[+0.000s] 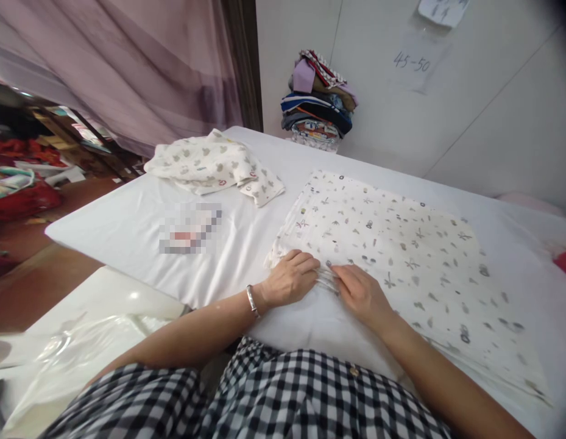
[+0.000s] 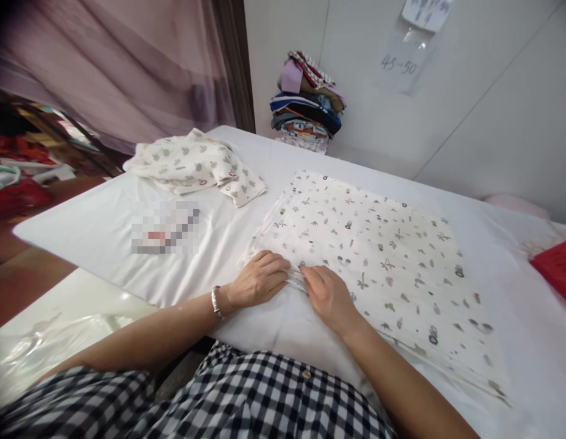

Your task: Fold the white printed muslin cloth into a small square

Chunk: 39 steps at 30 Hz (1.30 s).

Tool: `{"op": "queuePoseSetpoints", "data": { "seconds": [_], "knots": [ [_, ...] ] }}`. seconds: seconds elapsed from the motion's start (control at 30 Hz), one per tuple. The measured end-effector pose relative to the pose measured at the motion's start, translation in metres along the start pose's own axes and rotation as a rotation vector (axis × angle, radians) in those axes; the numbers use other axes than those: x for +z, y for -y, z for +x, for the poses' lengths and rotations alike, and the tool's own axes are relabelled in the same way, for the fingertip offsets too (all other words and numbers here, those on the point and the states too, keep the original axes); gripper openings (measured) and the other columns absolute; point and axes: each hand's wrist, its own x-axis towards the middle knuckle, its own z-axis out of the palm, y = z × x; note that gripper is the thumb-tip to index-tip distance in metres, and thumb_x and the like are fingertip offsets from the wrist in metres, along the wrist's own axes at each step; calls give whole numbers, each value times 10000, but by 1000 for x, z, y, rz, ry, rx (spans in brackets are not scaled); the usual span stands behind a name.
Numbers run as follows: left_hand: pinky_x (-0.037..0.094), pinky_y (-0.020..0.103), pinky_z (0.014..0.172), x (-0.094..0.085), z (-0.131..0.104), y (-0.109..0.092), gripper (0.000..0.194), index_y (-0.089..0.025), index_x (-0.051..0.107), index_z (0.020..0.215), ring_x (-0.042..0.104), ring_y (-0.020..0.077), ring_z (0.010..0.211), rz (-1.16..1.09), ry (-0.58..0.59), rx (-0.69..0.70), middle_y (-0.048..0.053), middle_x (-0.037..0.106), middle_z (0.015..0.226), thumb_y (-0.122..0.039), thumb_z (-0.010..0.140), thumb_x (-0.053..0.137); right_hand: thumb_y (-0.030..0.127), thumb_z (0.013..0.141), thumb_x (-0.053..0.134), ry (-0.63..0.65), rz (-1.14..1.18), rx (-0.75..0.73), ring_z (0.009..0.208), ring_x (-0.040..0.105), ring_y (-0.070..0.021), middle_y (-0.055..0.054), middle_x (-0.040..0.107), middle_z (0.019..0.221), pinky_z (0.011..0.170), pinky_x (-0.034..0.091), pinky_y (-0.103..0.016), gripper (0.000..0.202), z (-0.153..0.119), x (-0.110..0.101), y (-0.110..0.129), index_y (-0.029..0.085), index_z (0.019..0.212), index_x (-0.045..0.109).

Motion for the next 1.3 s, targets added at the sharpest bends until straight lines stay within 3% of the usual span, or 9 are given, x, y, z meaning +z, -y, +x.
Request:
{"op": "queuePoseSetpoints", "data": {
  "seconds": [0.13, 0.27, 0.5, 0.7, 0.87, 1.1, 1.3],
  "knots": [
    [383, 359, 939, -2, -1, -1, 171, -187, 606, 722, 495, 181, 1095, -26, -97, 44, 13, 590, 1196, -148, 844, 493, 137, 908, 399, -88, -133, 36, 772, 556, -195, -79, 627, 834, 687, 439, -317, 215, 5, -1, -2, 143, 1022, 582],
    [366, 367, 989, -1, -1, 1, 131, -189, 612, 750, 470, 188, 1160, -49, -138, 36, 21, 588, 1211, -179, 843, 520, 120, 913, 367, 9, -136, -82, 744, 530, -183, -72, 608, 782, 674, 411, -303, 235, 0, 6, 3, 126, 974, 593],
    [348, 383, 998, 2, 0, 3, 130, -190, 596, 879, 563, 147, 971, -151, -53, -53, 17, 669, 981, -203, 878, 467, 74, 885, 345, 51, -83, -71, 739, 490, -186, -67, 576, 777, 674, 413, -305, 250, -5, 7, 9, 141, 989, 561],
    [377, 378, 943, 2, 2, 3, 122, -193, 591, 828, 577, 140, 884, -203, -58, -113, 22, 667, 945, -215, 867, 477, 174, 881, 436, 70, -59, -40, 878, 521, -214, -104, 595, 936, 755, 443, -341, 164, -4, 8, 14, 148, 989, 557],
    [413, 341, 854, 3, 2, 3, 130, -181, 595, 804, 567, 150, 869, -226, -50, -123, 29, 661, 935, -212, 859, 482, 86, 871, 400, 27, -116, -52, 885, 535, -211, -102, 610, 947, 756, 433, -332, 204, -5, 12, 10, 141, 956, 576],
    [392, 354, 847, -4, -6, 5, 178, -170, 597, 787, 535, 181, 936, -90, 99, -61, 56, 629, 1002, -279, 876, 487, 70, 876, 365, 28, -100, -107, 788, 530, -196, -85, 614, 839, 686, 412, -319, 237, -8, 14, 8, 139, 884, 591],
    [390, 357, 852, -16, -20, 12, 158, -157, 559, 737, 524, 182, 956, 34, 178, -127, 68, 617, 998, -166, 863, 464, 48, 868, 346, -16, -78, -141, 777, 548, -191, -87, 626, 849, 682, 429, -319, 277, -11, 20, 4, 142, 927, 599]
  ]
}}
